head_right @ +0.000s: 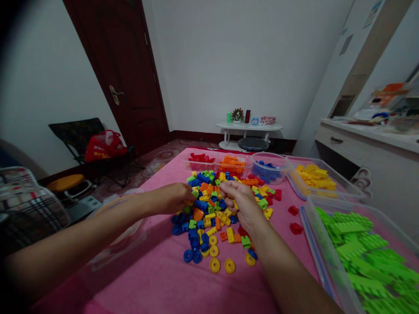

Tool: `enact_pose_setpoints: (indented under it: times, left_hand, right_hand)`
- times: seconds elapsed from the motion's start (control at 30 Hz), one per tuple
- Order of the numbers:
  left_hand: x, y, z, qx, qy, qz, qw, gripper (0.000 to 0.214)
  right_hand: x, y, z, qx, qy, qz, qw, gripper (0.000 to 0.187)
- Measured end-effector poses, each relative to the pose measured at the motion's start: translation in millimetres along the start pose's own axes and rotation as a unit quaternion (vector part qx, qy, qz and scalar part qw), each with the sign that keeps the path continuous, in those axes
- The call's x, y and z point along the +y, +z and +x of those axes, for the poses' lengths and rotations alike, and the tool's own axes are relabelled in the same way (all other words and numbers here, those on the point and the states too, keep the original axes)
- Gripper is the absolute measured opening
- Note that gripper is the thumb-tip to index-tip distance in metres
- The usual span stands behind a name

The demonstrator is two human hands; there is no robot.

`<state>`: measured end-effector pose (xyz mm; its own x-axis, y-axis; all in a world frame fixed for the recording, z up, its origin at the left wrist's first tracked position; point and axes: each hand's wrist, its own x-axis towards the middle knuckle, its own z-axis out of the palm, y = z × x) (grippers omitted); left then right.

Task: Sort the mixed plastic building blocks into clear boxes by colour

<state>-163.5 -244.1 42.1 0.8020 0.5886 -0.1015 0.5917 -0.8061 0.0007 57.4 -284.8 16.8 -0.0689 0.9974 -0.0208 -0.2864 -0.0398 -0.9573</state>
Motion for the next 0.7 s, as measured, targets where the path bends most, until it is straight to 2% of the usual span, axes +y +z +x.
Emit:
enact_pose_setpoints:
  times: [0.17, 0.3, 0.43, 0.53, 0.6, 0.7]
  left_hand:
    - [-0.4, 16.1, -0.5, 0.009, -0.039, 0.034, 0.999, 0.031]
    - [-8.8, 19.0, 4.6, 0.029, -0.076, -0.005, 0.997, 0.035]
    - [-3.8, -9.0, 5.3, 0.122, -0.095, -0.089, 0.984, 0.028]
    - [15.3, -34.5, 5.2, 0.183, -0.055, -0.175, 0.966, 0.023]
    - [30.3, -43.8, 6.7, 0.194, -0.026, -0.224, 0.955, 0.023]
    - [44.8, -46.2, 9.7, 0.185, 0.018, -0.239, 0.953, 0.025]
  right_hand:
    - [7.8, 3.7, -0.1, -0.008, 0.006, -0.024, 1.0, 0.028]
    - [15.4, 11.2, -3.3, -0.031, 0.022, -0.03, 0.999, 0.03]
    - [20.6, 22.4, -7.2, -0.023, 0.065, 0.0, 0.998, 0.033]
    - [20.7, 30.9, -10.5, -0.064, 0.152, 0.118, 0.979, 0.041]
    - [19.9, 34.6, -12.3, -0.099, 0.194, 0.201, 0.955, 0.043]
    - [18.4, 35.1, -13.0, -0.095, 0.193, 0.278, 0.936, 0.039]
